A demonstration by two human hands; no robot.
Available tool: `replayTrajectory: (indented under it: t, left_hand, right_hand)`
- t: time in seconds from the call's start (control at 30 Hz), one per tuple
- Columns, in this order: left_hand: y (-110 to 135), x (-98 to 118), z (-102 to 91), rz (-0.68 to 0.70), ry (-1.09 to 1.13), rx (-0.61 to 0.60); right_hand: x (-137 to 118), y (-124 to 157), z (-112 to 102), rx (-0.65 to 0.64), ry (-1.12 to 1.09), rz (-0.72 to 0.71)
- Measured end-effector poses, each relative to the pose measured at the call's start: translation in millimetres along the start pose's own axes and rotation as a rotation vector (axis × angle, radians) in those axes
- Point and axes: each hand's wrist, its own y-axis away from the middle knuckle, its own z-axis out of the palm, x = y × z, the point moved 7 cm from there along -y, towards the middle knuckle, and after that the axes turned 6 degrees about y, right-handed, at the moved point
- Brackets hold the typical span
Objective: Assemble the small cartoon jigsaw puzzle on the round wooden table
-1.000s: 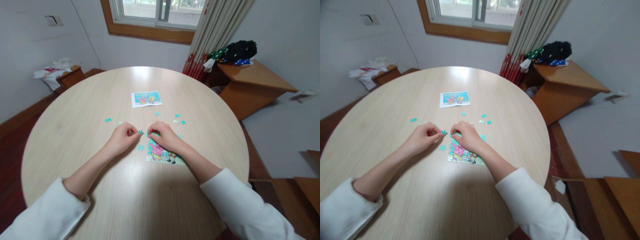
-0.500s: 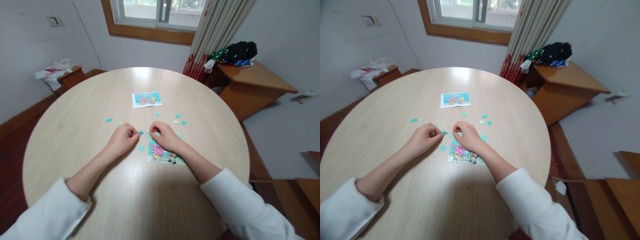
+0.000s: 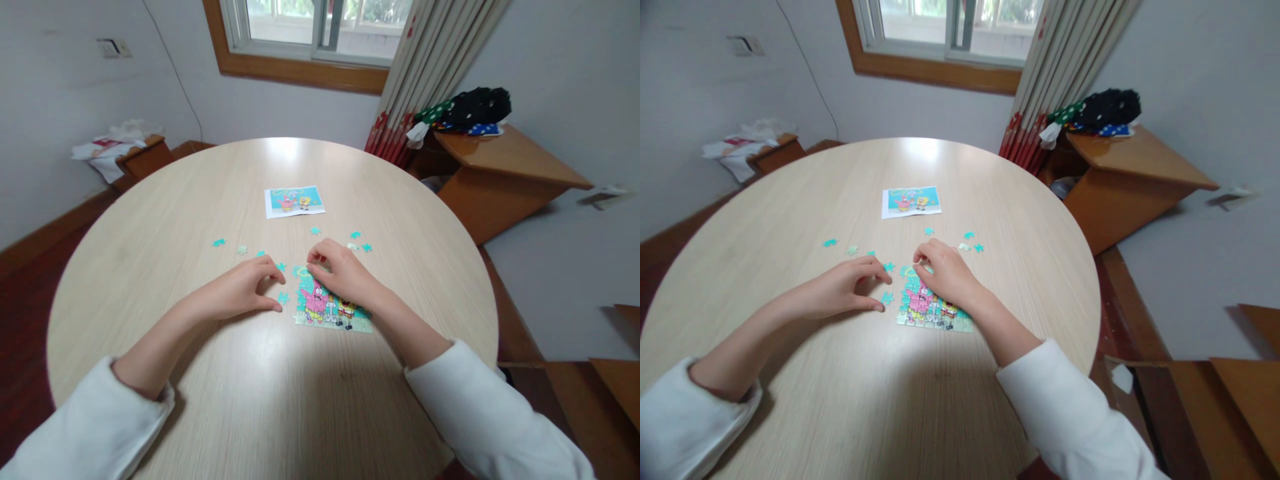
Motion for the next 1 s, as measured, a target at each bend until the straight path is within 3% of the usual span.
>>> replayTrajectory:
  t: [0.17,0.63,1.0]
  left_hand:
    - [0,0,10.3,-0.008,0.024,-0.069]
    - [2,13,14.2,-0.004,0.05,-0.071]
    - [-14,0,16.0,-0.032,0.256,0.255]
  right_hand:
    - [0,0,5,-0.041,-0.011,-0.004]
    - [3,1,5,-0.103,0.035,-0.037]
    - [2,-1,9,-0.129,0.084,-0.046]
